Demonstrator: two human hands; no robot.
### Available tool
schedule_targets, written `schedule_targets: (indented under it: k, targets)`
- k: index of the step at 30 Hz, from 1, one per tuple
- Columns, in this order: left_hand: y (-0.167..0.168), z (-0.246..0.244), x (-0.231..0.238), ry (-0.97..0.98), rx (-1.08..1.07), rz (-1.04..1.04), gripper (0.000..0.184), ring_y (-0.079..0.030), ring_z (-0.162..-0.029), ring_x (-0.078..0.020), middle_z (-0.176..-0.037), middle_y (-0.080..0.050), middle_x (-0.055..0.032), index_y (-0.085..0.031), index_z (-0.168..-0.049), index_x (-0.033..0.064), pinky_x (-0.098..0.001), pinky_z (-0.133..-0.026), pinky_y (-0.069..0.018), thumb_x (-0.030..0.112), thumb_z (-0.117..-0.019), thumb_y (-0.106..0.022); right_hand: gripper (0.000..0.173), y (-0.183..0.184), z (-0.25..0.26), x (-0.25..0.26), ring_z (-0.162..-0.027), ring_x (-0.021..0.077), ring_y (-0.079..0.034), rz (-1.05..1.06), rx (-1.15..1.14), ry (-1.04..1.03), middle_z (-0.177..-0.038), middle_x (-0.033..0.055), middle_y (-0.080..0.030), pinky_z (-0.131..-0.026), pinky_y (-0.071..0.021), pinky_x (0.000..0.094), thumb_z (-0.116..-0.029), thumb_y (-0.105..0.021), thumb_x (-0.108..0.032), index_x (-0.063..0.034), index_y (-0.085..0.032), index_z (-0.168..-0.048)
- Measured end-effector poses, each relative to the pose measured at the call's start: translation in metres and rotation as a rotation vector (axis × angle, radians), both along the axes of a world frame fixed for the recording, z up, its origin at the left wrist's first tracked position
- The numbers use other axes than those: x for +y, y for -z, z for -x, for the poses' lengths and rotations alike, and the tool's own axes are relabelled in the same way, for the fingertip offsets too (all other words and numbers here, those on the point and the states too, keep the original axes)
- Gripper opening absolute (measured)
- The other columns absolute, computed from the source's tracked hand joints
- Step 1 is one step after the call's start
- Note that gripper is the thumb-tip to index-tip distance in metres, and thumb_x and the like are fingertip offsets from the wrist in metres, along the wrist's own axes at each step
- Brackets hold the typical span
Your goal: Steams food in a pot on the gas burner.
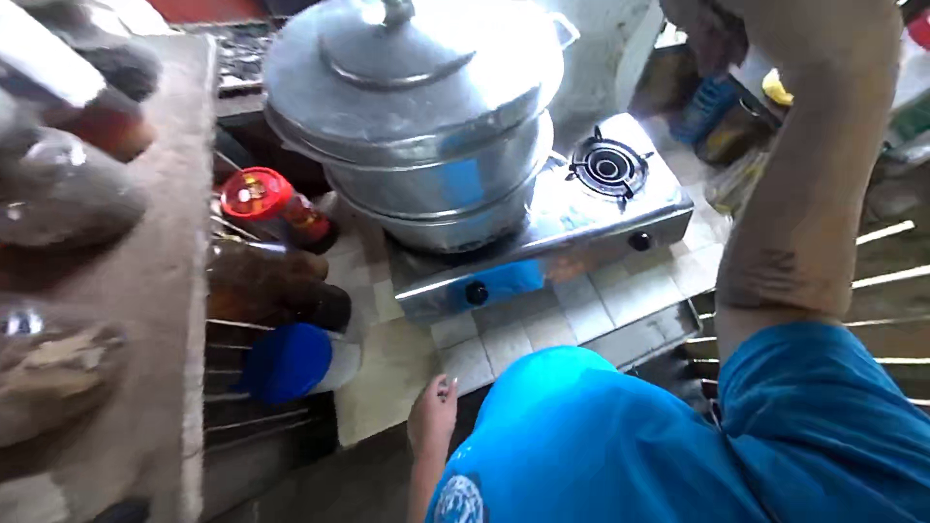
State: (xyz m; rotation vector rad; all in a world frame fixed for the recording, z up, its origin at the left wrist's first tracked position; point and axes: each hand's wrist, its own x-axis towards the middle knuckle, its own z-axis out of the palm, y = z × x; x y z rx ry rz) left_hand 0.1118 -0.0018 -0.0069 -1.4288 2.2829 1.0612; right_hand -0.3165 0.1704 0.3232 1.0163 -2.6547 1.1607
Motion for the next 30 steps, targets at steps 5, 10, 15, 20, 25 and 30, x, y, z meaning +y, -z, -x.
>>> schedule_targets:
  k: [5, 10, 15, 20, 25, 30]
  targets:
    - [-0.006, -0.011, 0.003, 0.020, -0.055, 0.051, 0.037, -0.068, -0.111, -0.0378, -0.115, -0.072, -0.0193, -0.066, -0.131, 0.0042, -0.0612, -0.098, -0.0494, 0.029, -0.1053, -0.059, 0.035, 0.121, -0.016, 0.120, -0.113, 0.0325, -0.065, -0.194, -0.091, 0.228, -0.123, 0.0221, -0.065, -0.100, -0.0509, 0.0535, -0.1013, -0.061, -0.023, -0.0022, -0.063, -0.129]
    - [-0.020, -0.001, 0.017, 0.025, -0.094, 0.090, 0.038, -0.067, -0.112, -0.0376, -0.116, -0.072, -0.0188, -0.065, -0.133, 0.0042, -0.0609, -0.098, -0.0491, 0.029, -0.1055, -0.058, 0.062, 0.329, -0.008, 0.206, -0.136, 0.0518, -0.045, -0.523, -0.637, 0.529, -0.143, 0.0370, -0.048, -0.111, -0.0364, 0.0663, -0.1017, -0.061, -0.044, 0.0039, -0.055, -0.141]
    - [-0.037, 0.017, 0.052, 0.064, -0.072, 0.104, 0.040, -0.069, -0.109, -0.0366, -0.115, -0.072, -0.0187, -0.064, -0.134, 0.0040, -0.0606, -0.096, -0.0504, 0.031, -0.1050, -0.058, 0.050, 0.348, -0.059, 0.141, -0.139, 0.0445, -0.046, -0.665, -0.564, 0.448, -0.148, 0.0320, -0.047, -0.115, -0.0373, 0.0572, -0.1084, -0.043, -0.030, 0.0052, -0.054, -0.142]
    - [-0.044, 0.042, 0.099, 0.128, -0.095, 0.094, 0.041, -0.069, -0.109, -0.0341, -0.117, -0.072, -0.0165, -0.063, -0.137, 0.0065, -0.0574, -0.097, -0.0511, 0.033, -0.1057, -0.056, 0.044, 0.364, -0.124, 0.052, -0.138, 0.0412, -0.049, -0.617, -0.481, -0.331, -0.148, 0.0241, -0.052, -0.115, -0.0376, 0.0564, -0.1066, -0.048, -0.028, -0.0062, -0.058, -0.143]
    - [0.010, 0.021, 0.146, 0.062, 0.017, -0.045, 0.036, -0.068, -0.111, -0.0325, -0.119, -0.071, -0.0190, -0.066, -0.130, 0.0031, -0.0529, -0.101, -0.0509, 0.028, -0.1048, -0.059, 0.043, 0.391, -0.152, 0.022, -0.143, 0.0412, -0.043, -0.518, -0.242, -0.749, -0.155, 0.0190, -0.047, -0.116, -0.0339, 0.0600, -0.1066, -0.047, -0.020, -0.0087, -0.053, -0.148]
    - [0.081, -0.076, 0.209, -0.056, -0.399, -0.342, 0.039, -0.052, -0.136, -0.0347, -0.143, -0.056, -0.0263, -0.055, -0.138, -0.0077, -0.0435, -0.115, -0.0387, 0.017, -0.1112, -0.043, 0.043, 0.390, -0.110, 0.091, -0.146, 0.0358, -0.041, -0.532, -0.210, -0.596, -0.155, 0.0133, -0.049, -0.120, -0.0241, 0.0616, -0.1048, -0.052, -0.021, -0.0130, -0.055, -0.147]
